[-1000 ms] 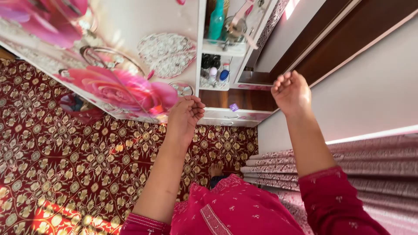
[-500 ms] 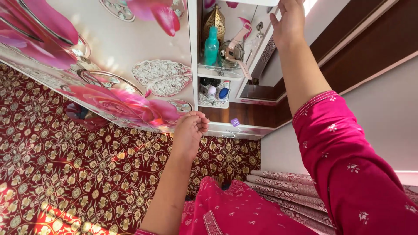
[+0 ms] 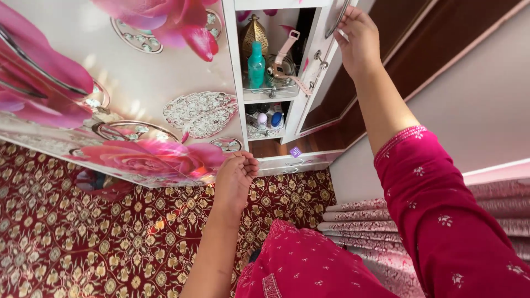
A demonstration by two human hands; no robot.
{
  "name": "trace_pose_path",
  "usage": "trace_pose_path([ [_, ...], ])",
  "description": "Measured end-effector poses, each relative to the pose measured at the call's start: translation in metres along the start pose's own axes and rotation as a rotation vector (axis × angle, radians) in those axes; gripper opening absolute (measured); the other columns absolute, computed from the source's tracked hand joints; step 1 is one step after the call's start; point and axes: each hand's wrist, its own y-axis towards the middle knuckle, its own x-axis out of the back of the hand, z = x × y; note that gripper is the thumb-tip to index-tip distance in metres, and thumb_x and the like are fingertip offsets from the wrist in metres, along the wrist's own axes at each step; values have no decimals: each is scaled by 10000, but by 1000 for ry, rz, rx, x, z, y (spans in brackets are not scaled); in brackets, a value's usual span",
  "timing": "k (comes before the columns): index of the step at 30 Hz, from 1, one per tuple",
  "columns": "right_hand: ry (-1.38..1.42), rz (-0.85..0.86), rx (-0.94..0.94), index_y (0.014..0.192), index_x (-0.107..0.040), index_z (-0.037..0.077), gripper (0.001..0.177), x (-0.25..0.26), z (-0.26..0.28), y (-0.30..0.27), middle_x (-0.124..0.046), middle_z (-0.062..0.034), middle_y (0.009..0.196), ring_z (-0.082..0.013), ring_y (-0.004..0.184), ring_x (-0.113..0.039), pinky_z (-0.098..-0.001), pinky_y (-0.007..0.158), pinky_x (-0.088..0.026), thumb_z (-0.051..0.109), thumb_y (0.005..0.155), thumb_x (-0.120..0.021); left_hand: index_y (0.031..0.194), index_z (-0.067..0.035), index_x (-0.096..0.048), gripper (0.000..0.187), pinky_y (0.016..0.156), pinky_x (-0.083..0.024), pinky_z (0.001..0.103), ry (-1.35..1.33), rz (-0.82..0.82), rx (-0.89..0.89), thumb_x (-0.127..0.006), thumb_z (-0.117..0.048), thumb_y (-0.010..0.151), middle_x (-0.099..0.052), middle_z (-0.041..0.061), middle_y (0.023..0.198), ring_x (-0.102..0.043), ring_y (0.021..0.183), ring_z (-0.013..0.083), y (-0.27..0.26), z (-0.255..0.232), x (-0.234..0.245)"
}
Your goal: Organizing personal items and checking clothing inside a wardrobe.
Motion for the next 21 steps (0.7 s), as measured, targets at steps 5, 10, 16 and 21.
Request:
trace_pose_path([
  [5,41,-28,26,1139,-659,57,343,14,19,-66,-655,2,1077,-107,1006,-583,-289,952,-486,-50,885,-456,1011,1,-631,170,764,-523,334,24,64,44,-504,-104,970,-681,124,876,-633,805,205,-9,-13,11],
  [10,74,-45,94,1204,-638,42,350,47,32,-119,-649,-14,1144,-108,1025,-559,-281,967,-466,-55,933,-439,998,4,-628,163,759,-532,327,60,118,95,-505,-98,965,-682,131,875,-639,801,204,-14,-15,19],
  [16,93,-264,139,1242,-619,49,379,83,59,-167,-635,-33,1152,-140,1050,-580,-290,972,-466,-41,913,-453,993,1,-627,155,745,-535,328,92,151,142,-509,-93,959,-680,131,873,-644,796,206,-15,-20,26],
  [21,13,-386,145,1203,-597,71,312,116,78,-181,-662,-17,1180,-144,1099,-603,-357,1028,-424,60,918,-473,1000,2,-630,165,745,-530,327,87,179,142,-507,-97,953,-679,129,869,-639,791,204,-11,-25,28],
])
